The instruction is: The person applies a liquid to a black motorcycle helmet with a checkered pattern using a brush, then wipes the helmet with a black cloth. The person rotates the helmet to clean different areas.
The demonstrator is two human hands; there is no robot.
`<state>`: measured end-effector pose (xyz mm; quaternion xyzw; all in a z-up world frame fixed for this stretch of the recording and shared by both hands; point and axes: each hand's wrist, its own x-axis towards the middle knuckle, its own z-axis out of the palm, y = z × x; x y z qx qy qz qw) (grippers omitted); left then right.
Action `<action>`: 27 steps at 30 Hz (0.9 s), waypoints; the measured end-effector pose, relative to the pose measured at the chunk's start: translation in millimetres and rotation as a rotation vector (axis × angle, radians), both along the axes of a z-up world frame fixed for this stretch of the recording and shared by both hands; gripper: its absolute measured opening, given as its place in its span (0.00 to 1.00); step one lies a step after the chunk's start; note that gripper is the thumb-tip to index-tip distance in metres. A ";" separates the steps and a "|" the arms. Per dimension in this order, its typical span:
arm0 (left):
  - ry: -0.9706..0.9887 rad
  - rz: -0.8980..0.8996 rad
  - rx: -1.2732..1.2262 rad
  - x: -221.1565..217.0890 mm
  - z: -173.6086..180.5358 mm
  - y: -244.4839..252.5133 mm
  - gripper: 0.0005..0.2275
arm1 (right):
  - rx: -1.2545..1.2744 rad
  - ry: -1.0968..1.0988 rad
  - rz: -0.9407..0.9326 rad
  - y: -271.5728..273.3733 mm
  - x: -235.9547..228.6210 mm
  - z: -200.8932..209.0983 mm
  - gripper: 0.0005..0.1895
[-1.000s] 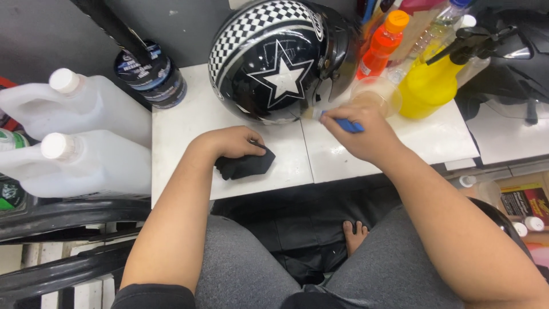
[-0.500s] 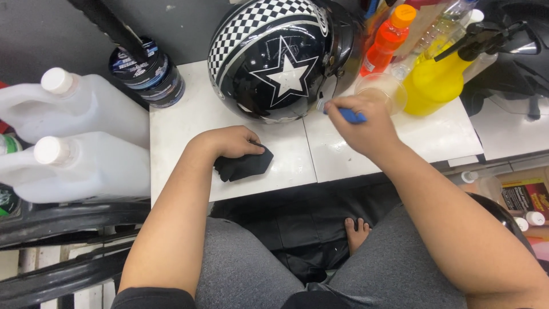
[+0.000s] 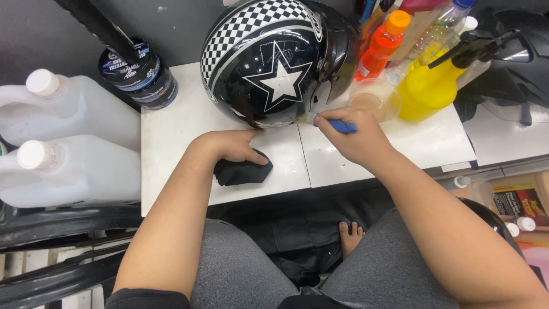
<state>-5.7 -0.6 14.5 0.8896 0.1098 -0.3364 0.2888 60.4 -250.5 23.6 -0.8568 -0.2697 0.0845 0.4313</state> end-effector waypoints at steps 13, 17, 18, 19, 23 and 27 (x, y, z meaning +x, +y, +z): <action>0.011 0.023 0.021 -9.6 -7.7 16.6 0.41 | 0.067 -0.120 0.128 14.1 -4.9 -10.5 0.06; 0.036 0.037 0.025 -17.9 -14.5 27.8 0.42 | 0.069 -0.183 0.264 24.8 -20.5 -8.6 0.06; 0.024 0.050 0.022 -19.7 -13.7 31.4 0.42 | 0.061 -0.224 0.301 28.2 -25.0 -4.0 0.06; 0.017 0.055 0.026 -20.5 -9.1 32.9 0.42 | 0.065 -0.232 0.306 27.6 -24.9 -4.5 0.06; 0.009 0.084 0.007 -31.7 4.8 36.9 0.42 | -0.137 -0.347 0.343 27.2 -25.7 -16.7 0.06; -0.021 0.081 0.007 -36.8 -1.6 41.8 0.41 | -0.004 -0.366 0.396 35.0 -37.4 -5.4 0.08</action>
